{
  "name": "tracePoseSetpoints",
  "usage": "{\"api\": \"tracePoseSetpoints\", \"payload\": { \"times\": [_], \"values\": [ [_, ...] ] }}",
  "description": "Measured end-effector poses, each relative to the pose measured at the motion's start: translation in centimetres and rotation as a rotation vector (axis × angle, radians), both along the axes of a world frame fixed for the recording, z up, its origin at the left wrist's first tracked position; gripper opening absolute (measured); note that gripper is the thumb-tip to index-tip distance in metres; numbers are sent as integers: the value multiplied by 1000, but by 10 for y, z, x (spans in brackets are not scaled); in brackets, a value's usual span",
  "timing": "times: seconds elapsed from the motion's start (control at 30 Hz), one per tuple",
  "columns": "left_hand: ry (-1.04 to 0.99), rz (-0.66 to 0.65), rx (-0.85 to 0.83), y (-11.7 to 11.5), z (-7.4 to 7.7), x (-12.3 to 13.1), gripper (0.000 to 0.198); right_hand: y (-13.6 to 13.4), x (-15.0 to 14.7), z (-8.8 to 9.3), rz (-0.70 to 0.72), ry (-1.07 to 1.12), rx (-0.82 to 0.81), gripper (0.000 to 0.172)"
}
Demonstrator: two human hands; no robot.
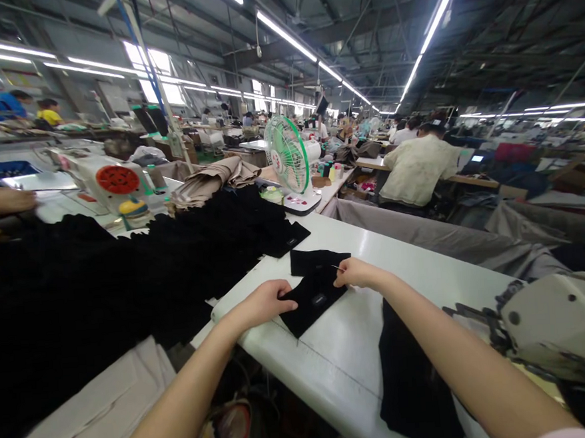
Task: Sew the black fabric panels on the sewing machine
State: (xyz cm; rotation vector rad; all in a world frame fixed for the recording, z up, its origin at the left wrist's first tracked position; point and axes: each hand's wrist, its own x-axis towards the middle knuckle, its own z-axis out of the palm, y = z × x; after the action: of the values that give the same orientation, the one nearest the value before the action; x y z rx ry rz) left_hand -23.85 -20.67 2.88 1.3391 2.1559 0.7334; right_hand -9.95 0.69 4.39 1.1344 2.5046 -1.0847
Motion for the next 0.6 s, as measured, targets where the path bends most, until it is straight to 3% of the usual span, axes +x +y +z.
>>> {"api": "tracePoseSetpoints", "payload": {
  "times": [0.13, 0.27, 0.43, 0.6],
  "values": [
    [3, 23, 149, 23, 16, -7, 15, 8, 29, 11, -107, 40, -15, 28],
    [131, 120, 159, 69, 25, -24, 13, 22, 37, 12, -239, 96, 21, 32],
    [215, 144, 25, 119, 19, -45, 11, 34, 25, -2, -327, 98, 36, 33],
    [286, 132, -113, 130, 6, -51, 25, 39, 11, -24, -320, 65, 48, 32]
  ]
}}
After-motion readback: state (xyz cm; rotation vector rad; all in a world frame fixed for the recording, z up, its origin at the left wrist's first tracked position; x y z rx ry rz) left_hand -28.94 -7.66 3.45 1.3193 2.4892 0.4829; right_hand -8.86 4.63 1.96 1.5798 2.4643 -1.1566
